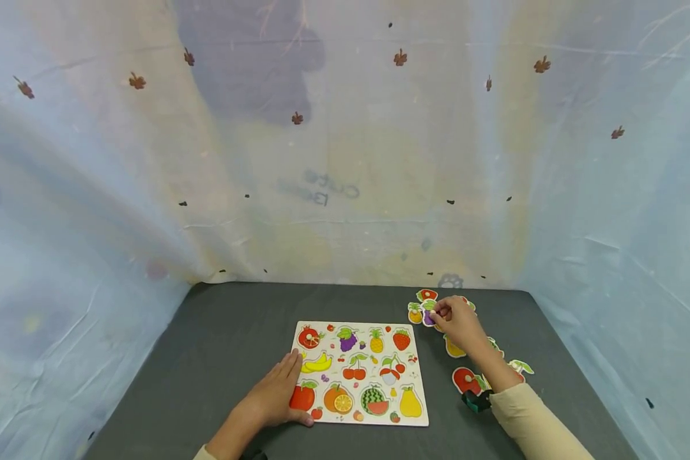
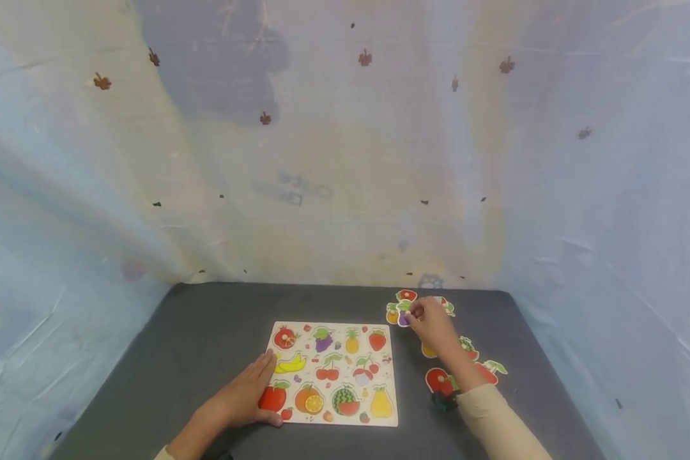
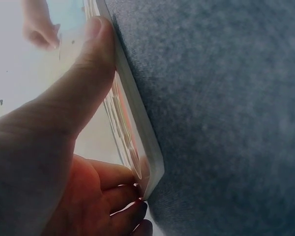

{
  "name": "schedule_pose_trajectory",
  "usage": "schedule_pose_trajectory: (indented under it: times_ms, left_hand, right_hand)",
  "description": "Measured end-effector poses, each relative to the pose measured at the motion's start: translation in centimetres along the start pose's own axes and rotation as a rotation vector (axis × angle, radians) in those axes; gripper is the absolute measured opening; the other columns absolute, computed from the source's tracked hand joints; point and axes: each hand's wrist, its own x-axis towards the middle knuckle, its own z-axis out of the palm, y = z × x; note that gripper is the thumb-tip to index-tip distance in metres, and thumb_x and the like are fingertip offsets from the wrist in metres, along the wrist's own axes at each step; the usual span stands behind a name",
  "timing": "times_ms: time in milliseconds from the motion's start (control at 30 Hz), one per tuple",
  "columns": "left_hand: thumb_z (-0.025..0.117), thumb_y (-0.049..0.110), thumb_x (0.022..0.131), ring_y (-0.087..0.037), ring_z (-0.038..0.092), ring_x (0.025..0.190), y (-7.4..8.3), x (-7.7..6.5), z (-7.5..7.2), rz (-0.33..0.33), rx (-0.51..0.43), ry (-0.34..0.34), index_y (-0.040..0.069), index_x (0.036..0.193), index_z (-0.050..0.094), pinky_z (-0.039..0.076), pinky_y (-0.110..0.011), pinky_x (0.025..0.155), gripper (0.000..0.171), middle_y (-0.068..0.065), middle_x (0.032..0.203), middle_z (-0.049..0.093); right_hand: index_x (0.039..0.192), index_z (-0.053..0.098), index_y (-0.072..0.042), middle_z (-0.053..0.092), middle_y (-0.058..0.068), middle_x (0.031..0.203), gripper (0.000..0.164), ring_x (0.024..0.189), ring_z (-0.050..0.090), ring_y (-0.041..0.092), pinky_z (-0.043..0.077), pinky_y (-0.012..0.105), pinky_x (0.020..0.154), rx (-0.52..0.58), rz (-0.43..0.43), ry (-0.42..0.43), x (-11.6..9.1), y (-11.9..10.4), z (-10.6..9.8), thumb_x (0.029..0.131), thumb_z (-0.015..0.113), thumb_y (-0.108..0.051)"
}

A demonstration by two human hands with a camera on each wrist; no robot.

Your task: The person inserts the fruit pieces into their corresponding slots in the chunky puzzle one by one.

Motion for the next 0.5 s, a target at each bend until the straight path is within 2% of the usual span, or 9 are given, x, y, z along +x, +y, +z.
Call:
schedule_pose_trajectory:
  times_ms: [167, 500]
  left_hand:
    - [0.096, 0.058, 0.071, -0.043, 0.025, 0.161, 0.0, -0.1, 0.1, -0.001, 0.006, -0.002, -0.011, 0.163, 0.030, 0.027, -0.060, 0.129, 0.133, -0.027, 0.173, 0.025]
    - [0.096, 0.058, 0.070, -0.043, 0.026, 0.160, 0.1, 0.0, 0.1, -0.015, 0.011, -0.007, -0.010, 0.163, 0.030, 0.027, -0.060, 0.129, 0.133, -0.026, 0.174, 0.026]
  right_hand:
    - [0.096, 0.072, -0.005, 0.061, 0.006, 0.091, 0.014, 0.078, 0.055, 0.017, 0.049, 0.028, 0.068, 0.008, -0.039, -0.009, -0.3, -1.3, 1.0, 0.094, 0.084, -0.010]
    - [0.095, 0.072, -0.008, 0.062, 0.003, 0.090, 0.012, 0.078, 0.054, 0.014, 0.050, 0.028, 0.068, 0.004, -0.088, -0.053, -0.6, -3.6, 2.6, 0.094, 0.084, -0.010]
